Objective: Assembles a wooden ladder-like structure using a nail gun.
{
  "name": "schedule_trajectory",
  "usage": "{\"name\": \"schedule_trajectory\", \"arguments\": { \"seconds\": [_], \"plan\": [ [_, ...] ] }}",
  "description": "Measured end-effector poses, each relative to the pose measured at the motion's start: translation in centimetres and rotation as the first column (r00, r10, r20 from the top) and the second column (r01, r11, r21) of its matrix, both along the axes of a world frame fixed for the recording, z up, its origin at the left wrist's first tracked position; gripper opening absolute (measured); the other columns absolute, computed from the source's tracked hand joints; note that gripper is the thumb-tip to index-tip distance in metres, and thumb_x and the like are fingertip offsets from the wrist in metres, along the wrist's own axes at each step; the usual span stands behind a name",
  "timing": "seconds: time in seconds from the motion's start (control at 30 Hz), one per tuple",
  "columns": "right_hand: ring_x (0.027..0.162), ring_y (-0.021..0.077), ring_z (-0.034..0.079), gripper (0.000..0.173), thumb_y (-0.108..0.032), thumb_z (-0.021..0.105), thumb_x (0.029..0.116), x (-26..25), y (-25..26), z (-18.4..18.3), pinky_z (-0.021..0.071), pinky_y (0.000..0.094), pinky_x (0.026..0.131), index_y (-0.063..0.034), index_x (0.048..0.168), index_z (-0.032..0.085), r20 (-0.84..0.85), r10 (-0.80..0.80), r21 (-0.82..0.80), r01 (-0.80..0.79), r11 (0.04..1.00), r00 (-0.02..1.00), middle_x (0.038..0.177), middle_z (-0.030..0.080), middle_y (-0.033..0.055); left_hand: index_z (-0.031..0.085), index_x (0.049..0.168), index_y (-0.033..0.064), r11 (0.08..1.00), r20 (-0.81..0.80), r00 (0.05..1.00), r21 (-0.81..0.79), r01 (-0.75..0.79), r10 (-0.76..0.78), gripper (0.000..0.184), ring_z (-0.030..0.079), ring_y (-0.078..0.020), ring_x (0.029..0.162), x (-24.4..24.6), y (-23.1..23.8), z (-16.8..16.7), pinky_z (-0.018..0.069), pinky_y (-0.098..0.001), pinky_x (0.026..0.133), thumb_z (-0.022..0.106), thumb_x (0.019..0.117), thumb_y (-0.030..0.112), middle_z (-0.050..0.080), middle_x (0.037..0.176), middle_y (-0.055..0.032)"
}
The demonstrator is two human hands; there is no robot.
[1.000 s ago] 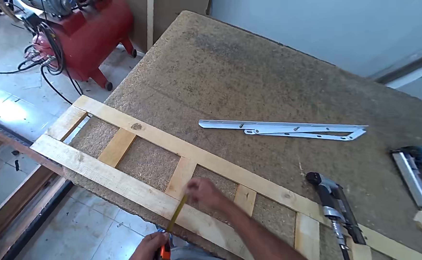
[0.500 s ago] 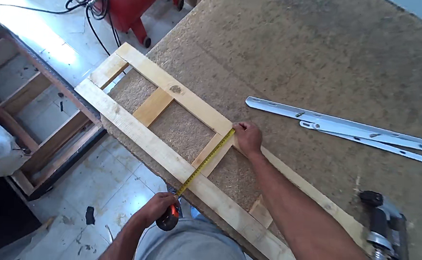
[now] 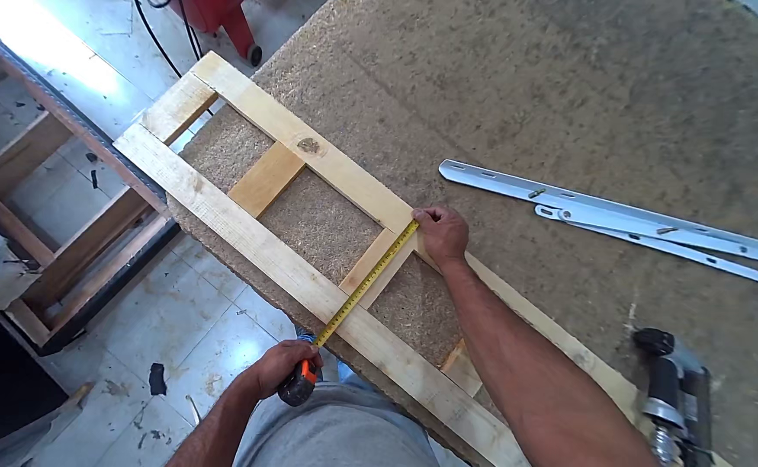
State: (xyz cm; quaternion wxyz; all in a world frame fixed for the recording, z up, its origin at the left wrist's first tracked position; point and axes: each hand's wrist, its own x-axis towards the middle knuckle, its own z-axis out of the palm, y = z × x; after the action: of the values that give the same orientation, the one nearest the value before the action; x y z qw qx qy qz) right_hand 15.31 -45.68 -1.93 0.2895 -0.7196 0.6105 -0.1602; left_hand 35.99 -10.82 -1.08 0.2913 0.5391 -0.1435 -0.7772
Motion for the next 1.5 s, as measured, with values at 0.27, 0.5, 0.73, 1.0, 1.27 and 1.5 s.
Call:
{"name": "schedule_trajectory", "arguments": {
  "seconds": [0.27,0.5,0.73,1.0,1.27,1.5],
  "plan": [
    [0.108,0.0297,0.066,0.029,-0.038,0.072,0.0944,0.1,0.9,1.0,0.0536,0.0544,0.096,-0.0100,0.100,0.079,0.087,0.025,-0.033,-0.022,0.999,0.996,0.109,0.071,0.0133,0.065,0.118,0.0043,0.999,0.003,0.999,-0.015,-0.039,0.039,0.041,0.067,-0.0147,0.076,-1.0,1.6,0.8,0.0591,-0.0340,0.072,0.042,0.1040,0.035,0.070,0.090,-0.0056],
    [0.111,0.0303,0.069,0.076,-0.042,0.067,0.0978,-2.0,18.8,14.1,0.0550,0.0520,0.099,-0.0059,0.157,0.038,0.408,0.270,0.462,-0.453,0.762,0.872,0.126,0.069,0.0179,0.047,0.137,-0.0082,0.957,0.380,0.901,-0.266,-0.112,0.211,0.061,0.068,-0.0109,0.071,-5.3,-3.9,7.0,0.0606,-0.0353,0.074,0.012,0.1089,0.034,0.069,0.084,-0.0082],
    [0.099,0.0267,0.071,0.054,-0.023,0.073,0.0930,-12.2,17.2,13.1,0.0599,0.0470,0.089,-0.0026,0.140,0.056,0.488,-0.177,0.529,-0.128,0.839,0.855,0.117,0.069,0.0174,0.025,0.155,-0.0056,0.845,0.410,0.907,-0.515,0.143,0.096,0.076,0.066,-0.0208,0.110,-12.8,-11.4,10.0,0.0586,-0.0426,0.090,0.026,0.1071,0.053,0.057,0.135,-0.0214],
    [0.109,0.0392,0.067,0.055,-0.043,0.064,0.0991,-32.6,-0.7,5.1,0.0534,0.0636,0.094,-0.0048,0.138,0.056,-0.030,-0.492,0.187,0.489,0.852,0.870,0.117,0.069,0.0220,0.068,0.124,0.0035,0.779,0.934,0.346,-0.280,0.561,0.086,0.041,0.055,-0.0377,0.132,-14.9,-17.9,5.1,0.0455,-0.0567,0.109,0.062,0.0991,0.036,0.059,0.139,-0.0216],
    [0.121,0.0526,0.056,0.060,-0.044,0.064,0.0973,-41.6,6.9,8.6,0.0466,0.0710,0.098,0.0039,0.134,0.059,-0.334,-0.594,-0.065,0.611,0.789,0.732,0.128,0.058,0.0339,0.077,0.103,0.0103,0.573,0.931,0.300,-0.131,0.809,-0.210,0.042,0.071,-0.0254,0.104,-23.3,-13.6,2.4,0.0540,-0.0500,0.098,0.058,0.1010,0.048,0.076,0.103,-0.0080],
    [0.106,0.0307,0.070,0.046,-0.040,0.052,0.1058,-29.4,16.8,7.6,0.0554,0.0527,0.095,-0.0061,0.134,0.063,0.003,-0.005,0.675,0.002,0.738,1.000,0.114,0.072,0.0148,0.072,0.090,0.0168,0.413,0.951,0.272,-0.309,0.857,0.148,0.033,0.070,-0.0211,0.086,-24.0,-11.2,-1.7,0.0567,-0.0425,0.077,0.058,0.0995,0.045,0.073,0.087,-0.0010]
  ]
}}
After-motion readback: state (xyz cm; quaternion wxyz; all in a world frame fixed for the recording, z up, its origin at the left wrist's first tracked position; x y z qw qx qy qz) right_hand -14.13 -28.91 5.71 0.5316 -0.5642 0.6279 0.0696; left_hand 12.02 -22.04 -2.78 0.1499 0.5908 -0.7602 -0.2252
